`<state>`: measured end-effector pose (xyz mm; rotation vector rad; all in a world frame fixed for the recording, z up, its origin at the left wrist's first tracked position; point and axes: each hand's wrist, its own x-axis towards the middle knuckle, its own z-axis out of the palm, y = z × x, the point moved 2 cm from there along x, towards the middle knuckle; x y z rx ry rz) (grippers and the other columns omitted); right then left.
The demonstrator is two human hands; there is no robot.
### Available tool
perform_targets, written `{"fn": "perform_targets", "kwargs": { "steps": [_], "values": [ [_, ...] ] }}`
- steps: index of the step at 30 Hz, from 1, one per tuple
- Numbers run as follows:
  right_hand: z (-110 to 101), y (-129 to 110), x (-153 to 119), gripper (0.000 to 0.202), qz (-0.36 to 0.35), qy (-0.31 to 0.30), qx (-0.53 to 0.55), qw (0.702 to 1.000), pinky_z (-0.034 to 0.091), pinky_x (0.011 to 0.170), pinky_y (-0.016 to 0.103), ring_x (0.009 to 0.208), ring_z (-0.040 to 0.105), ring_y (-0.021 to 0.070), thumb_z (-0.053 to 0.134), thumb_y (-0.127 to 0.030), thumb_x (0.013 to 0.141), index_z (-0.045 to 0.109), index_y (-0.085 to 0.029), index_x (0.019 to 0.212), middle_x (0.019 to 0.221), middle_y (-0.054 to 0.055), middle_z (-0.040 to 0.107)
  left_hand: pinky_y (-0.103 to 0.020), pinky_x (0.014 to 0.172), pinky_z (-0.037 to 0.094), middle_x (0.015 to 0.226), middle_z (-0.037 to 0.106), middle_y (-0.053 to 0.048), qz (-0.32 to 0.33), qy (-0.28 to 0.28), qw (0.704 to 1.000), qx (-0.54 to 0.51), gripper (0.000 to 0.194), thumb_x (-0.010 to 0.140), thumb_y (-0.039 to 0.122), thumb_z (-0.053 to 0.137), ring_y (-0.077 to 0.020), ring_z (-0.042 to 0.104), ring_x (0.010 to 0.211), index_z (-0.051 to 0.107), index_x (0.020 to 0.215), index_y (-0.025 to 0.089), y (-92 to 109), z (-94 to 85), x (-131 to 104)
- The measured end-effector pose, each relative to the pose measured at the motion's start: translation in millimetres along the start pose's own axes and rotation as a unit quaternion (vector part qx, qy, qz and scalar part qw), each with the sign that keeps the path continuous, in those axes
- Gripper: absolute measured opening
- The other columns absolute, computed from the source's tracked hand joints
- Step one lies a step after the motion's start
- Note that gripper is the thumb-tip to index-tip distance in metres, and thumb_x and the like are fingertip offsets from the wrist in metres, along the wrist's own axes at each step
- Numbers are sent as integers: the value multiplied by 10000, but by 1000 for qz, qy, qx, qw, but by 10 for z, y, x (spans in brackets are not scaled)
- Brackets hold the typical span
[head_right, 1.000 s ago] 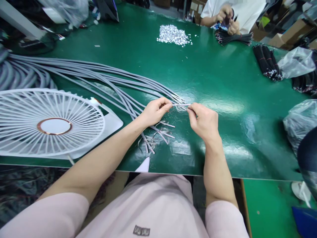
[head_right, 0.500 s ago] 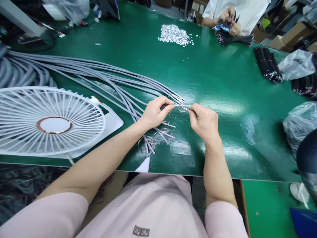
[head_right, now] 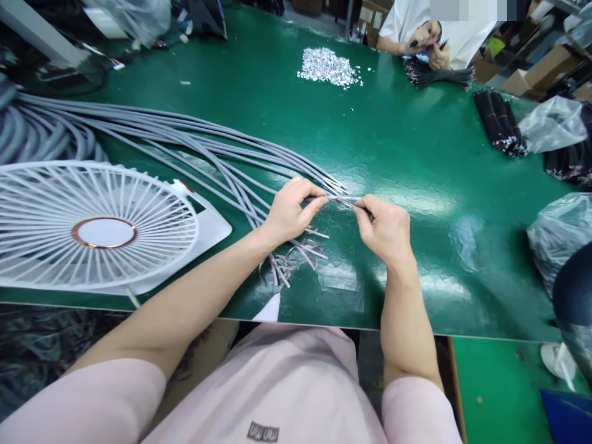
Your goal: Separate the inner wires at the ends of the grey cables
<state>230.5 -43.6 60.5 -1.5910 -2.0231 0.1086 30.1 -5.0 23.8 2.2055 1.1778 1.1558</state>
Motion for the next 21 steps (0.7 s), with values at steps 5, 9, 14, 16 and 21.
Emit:
{"fn": "perform_targets", "kwargs": {
  "steps": [5, 9, 14, 16, 21],
  "values": [
    [18, 5, -2, 173, 6, 3, 11, 1000, 375, 583, 267, 592, 586, 142, 596, -297, 867, 734, -203, 824, 682, 16, 698, -324, 758, 404, 797, 671, -32, 20, 12, 1000, 11, 245, 975, 349, 520, -184, 540, 793, 624, 823, 187, -11, 9, -4],
    [46, 8, 5, 162, 10, 8, 35, 999, 372, 578, 266, 580, 576, 136, 607, -299, 861, 733, -206, 817, 667, 8, 688, -324, 752, 404, 799, 673, -37, 35, 22, 999, 17, 253, 976, 361, 524, -186, 543, 794, 631, 830, 183, -28, 17, -12],
    [112, 7, 17, 142, 19, 7, 75, 997, 357, 553, 254, 544, 530, 115, 620, -280, 849, 728, -193, 818, 635, -5, 658, -331, 758, 401, 802, 671, -44, 57, 27, 998, 22, 249, 974, 356, 527, -191, 536, 788, 636, 839, 178, -39, 30, -27],
    [157, 6, 26, 137, 23, 4, 88, 996, 357, 552, 253, 541, 523, 112, 622, -278, 846, 723, -190, 816, 632, -8, 654, -335, 759, 403, 803, 671, -48, 64, 28, 997, 25, 248, 972, 356, 529, -193, 533, 785, 639, 842, 176, -41, 37, -33],
    [279, -3, 50, 143, 50, 17, 142, 988, 393, 566, 255, 546, 540, 115, 625, -289, 854, 705, -186, 794, 625, -12, 645, -332, 750, 412, 802, 676, -51, 68, 32, 997, 22, 241, 965, 352, 543, -194, 541, 785, 647, 841, 173, -51, 50, -40]
  ]
}}
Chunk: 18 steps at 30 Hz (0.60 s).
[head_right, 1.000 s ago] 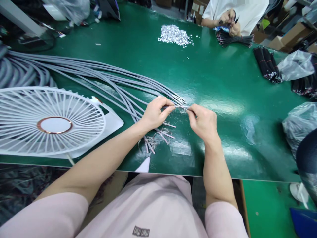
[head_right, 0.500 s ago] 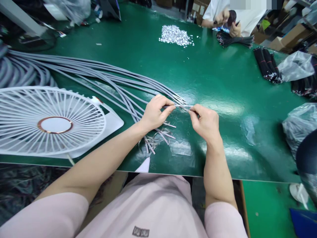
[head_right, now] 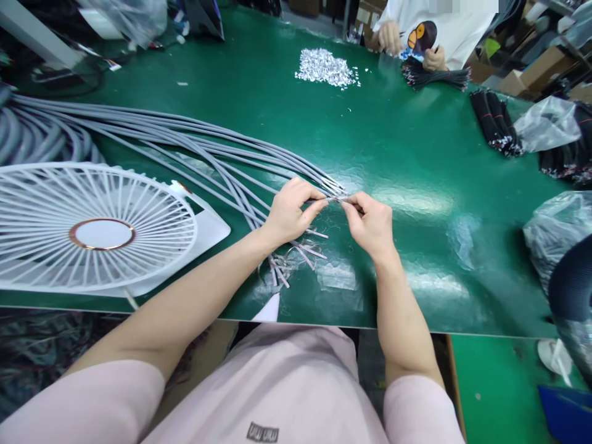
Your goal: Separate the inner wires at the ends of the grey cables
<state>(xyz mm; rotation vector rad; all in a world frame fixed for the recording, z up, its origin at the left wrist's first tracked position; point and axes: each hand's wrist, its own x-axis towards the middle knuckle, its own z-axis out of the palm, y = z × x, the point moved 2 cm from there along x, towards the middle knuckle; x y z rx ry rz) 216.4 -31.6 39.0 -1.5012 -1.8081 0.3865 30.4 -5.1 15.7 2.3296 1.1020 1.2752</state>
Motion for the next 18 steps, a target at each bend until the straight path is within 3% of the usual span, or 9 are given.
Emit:
{"fn": "perform_targets", "kwargs": {
  "steps": [11, 18],
  "values": [
    [-22, -225, -87, 136, -46, 55, 94, 993, 407, 524, 240, 530, 511, 96, 649, -286, 869, 691, -197, 776, 640, -25, 635, -261, 747, 452, 904, 733, -29, -58, -9, 998, -33, 206, 961, 335, 553, -152, 655, 822, 693, 955, 184, -22, 12, 19],
    [-66, -252, -104, 133, -71, 51, 93, 992, 432, 527, 254, 534, 536, 104, 658, -301, 867, 702, -209, 782, 658, -19, 659, -251, 772, 465, 984, 735, -28, -38, -6, 998, -44, 210, 983, 292, 502, -146, 673, 882, 680, 1049, 204, -2, -30, 24]
  ]
}}
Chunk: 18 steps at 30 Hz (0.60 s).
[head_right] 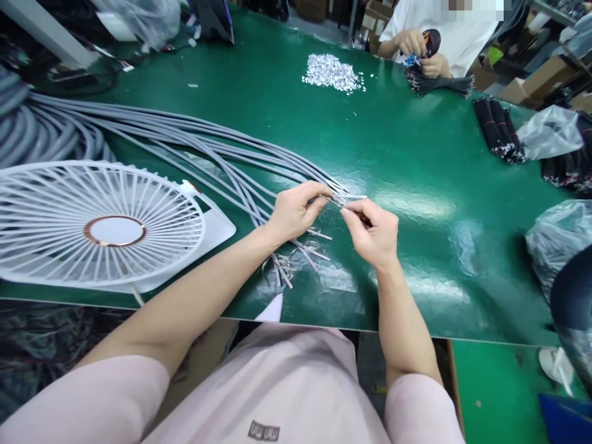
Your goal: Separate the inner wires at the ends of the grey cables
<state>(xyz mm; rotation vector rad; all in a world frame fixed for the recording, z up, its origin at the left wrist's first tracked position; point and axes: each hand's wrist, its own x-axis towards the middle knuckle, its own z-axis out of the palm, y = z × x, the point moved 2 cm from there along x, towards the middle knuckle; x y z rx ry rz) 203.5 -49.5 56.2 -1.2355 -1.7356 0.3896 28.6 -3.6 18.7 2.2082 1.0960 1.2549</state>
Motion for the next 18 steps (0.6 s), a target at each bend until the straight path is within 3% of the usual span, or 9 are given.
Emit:
{"fn": "perform_targets", "kwargs": {
  "steps": [6, 10, 14, 18],
  "values": [
    [-6, 9, 12, 143, 13, 3, 14, 1000, 440, 523, 244, 530, 541, 102, 654, -312, 870, 692, -203, 787, 634, -24, 643, -244, 742, 462, 1058, 702, -49, 60, -35, 997, -18, 274, 1017, 257, 416, -140, 657, 922, 676, 1093, 219, -17, 44, -27],
    [2, -6, 13, 156, 18, -23, 4, 1000, 422, 522, 244, 532, 530, 102, 636, -319, 878, 687, -201, 789, 644, -17, 640, -303, 848, 467, 1113, 670, -77, 106, -46, 993, -25, 279, 990, 207, 434, -166, 620, 991, 696, 1085, 212, -13, 101, -48],
    [20, 63, 12, 180, 42, -43, -31, 998, 441, 566, 257, 578, 564, 120, 604, -348, 899, 684, -203, 830, 692, 2, 656, -379, 900, 437, 1010, 668, -67, 57, -18, 998, -18, 162, 910, 336, 629, -209, 579, 983, 732, 945, 215, 74, 77, -48],
    [52, 170, 14, 158, 61, -41, -61, 995, 457, 606, 267, 607, 598, 134, 570, -312, 911, 685, -218, 963, 710, -3, 660, -346, 845, 456, 875, 669, -45, -2, 9, 996, -92, 154, 895, 322, 639, -183, 576, 873, 722, 859, 197, 155, 38, -36]
  ]
}}
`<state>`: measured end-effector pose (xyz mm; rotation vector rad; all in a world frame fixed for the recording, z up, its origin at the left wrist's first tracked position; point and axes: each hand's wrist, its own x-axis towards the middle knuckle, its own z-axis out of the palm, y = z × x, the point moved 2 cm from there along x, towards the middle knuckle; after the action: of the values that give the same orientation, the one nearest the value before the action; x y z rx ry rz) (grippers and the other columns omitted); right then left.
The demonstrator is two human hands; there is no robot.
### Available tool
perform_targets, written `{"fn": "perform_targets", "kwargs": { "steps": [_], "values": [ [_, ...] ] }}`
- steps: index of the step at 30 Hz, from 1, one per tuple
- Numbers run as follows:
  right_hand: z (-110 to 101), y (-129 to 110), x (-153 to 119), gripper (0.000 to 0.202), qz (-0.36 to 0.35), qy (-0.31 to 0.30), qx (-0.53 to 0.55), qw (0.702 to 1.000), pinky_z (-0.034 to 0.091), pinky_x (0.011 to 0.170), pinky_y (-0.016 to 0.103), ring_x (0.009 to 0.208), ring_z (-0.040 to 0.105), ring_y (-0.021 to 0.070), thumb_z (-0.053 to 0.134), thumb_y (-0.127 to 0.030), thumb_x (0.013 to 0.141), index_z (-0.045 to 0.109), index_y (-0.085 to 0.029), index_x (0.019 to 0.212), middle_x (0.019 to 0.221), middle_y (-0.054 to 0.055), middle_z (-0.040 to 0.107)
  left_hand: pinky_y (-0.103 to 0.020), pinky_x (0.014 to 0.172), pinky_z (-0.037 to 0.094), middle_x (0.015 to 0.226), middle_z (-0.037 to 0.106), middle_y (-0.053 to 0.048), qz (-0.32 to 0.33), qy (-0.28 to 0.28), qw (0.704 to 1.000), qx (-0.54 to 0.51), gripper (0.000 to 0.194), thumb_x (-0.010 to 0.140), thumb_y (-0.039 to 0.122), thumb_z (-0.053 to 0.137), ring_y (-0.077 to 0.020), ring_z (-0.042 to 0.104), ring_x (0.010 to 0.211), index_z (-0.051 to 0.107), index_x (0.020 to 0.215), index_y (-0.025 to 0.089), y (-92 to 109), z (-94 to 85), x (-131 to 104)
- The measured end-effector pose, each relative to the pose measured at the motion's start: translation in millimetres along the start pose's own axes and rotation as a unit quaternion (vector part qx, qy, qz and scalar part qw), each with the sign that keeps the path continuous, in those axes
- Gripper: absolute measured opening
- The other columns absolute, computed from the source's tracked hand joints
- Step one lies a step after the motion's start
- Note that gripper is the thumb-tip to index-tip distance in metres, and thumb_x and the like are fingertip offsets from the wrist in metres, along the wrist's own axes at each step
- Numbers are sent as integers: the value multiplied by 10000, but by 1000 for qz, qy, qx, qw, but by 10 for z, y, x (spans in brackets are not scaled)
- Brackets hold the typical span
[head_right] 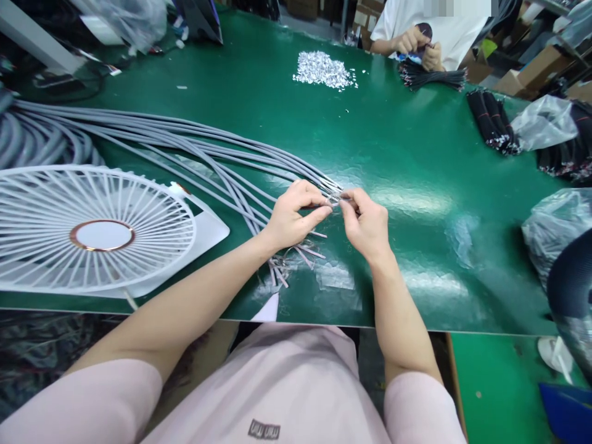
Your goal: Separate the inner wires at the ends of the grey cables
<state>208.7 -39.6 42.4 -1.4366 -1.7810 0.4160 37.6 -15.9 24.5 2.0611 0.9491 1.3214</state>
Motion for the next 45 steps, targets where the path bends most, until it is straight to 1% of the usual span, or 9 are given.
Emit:
{"fn": "perform_targets", "kwargs": {
  "steps": [4, 8, 12, 16, 19, 22, 26, 32, 45],
  "values": [
    [51, 6, -12, 232, 11, -22, -8, 1000, 455, 607, 283, 584, 587, 143, 544, -281, 919, 675, -240, 1106, 664, -18, 632, -291, 740, 458, 880, 709, -44, -79, -16, 993, -86, 165, 879, 315, 636, -153, 565, 772, 716, 915, 175, -40, 43, -7],
    [74, -39, -22, 244, 35, -29, 45, 998, 465, 600, 288, 569, 580, 138, 542, -264, 904, 689, -225, 1096, 650, -20, 634, -253, 647, 427, 815, 698, -37, -151, -55, 972, -169, 239, 883, 364, 617, -120, 532, 657, 701, 950, 151, -92, 108, -24],
    [106, -45, 1, 221, 88, -41, 149, 984, 435, 535, 258, 522, 542, 112, 583, -289, 868, 709, -190, 1020, 587, -35, 586, -245, 622, 411, 745, 638, -15, -147, -72, 964, -212, 300, 899, 450, 602, -111, 502, 633, 650, 865, 156, -102, 95, -3],
    [166, -18, 32, 256, 160, -52, 275, 947, 324, 414, 218, 423, 409, 66, 654, -357, 816, 718, -156, 961, 533, -55, 524, -278, 756, 459, 767, 627, -22, -123, -107, 948, -273, 353, 898, 506, 602, -137, 568, 746, 600, 798, 168, -143, 30, 42],
    [197, 0, 44, 330, 196, -61, 312, 928, 256, 366, 205, 384, 355, 48, 689, -395, 788, 720, -145, 1000, 517, -66, 512, -293, 805, 464, 787, 648, -33, -137, -126, 931, -314, 336, 884, 482, 620, -144, 589, 779, 607, 772, 166, -179, -1, 61],
    [179, -5, 45, 359, 189, -72, 281, 938, 271, 362, 205, 366, 392, 52, 667, -378, 806, 709, -151, 1080, 531, -65, 550, -277, 706, 442, 692, 610, -12, -165, -115, 932, -300, 347, 866, 471, 640, -128, 543, 682, 587, 708, 167, -192, 10, 58],
    [58, -67, 30, 357, 140, -98, 187, 967, 340, 404, 221, 386, 444, 70, 598, -310, 850, 698, -139, 1147, 544, -53, 577, -248, 589, 374, 646, 568, 9, -189, -82, 940, -270, 356, 821, 501, 696, -103, 470, 600, 627, 748, 159, -189, 49, 47],
    [-191, -154, 0, 389, 67, -147, 53, 986, 401, 509, 251, 465, 467, 91, 527, -204, 872, 696, -167, 1219, 533, -55, 548, -243, 575, 363, 597, 528, 29, -241, -18, 913, -328, 372, 754, 520, 749, -85, 427, 561, 675, 794, 157, -205, 25, 80],
    [-182, -294, -91, 443, 13, -113, 25, 993, 547, 761, 350, 789, 685, 188, 472, -218, 933, 632, -259, 1345, 872, 46, 727, -248, 570, 368, 598, 522, 36, -252, -9, 908, -333, 402, 731, 543, 770, -86, 438, 561, 660, 786, 160, -230, 58, 72]
  ]
}}
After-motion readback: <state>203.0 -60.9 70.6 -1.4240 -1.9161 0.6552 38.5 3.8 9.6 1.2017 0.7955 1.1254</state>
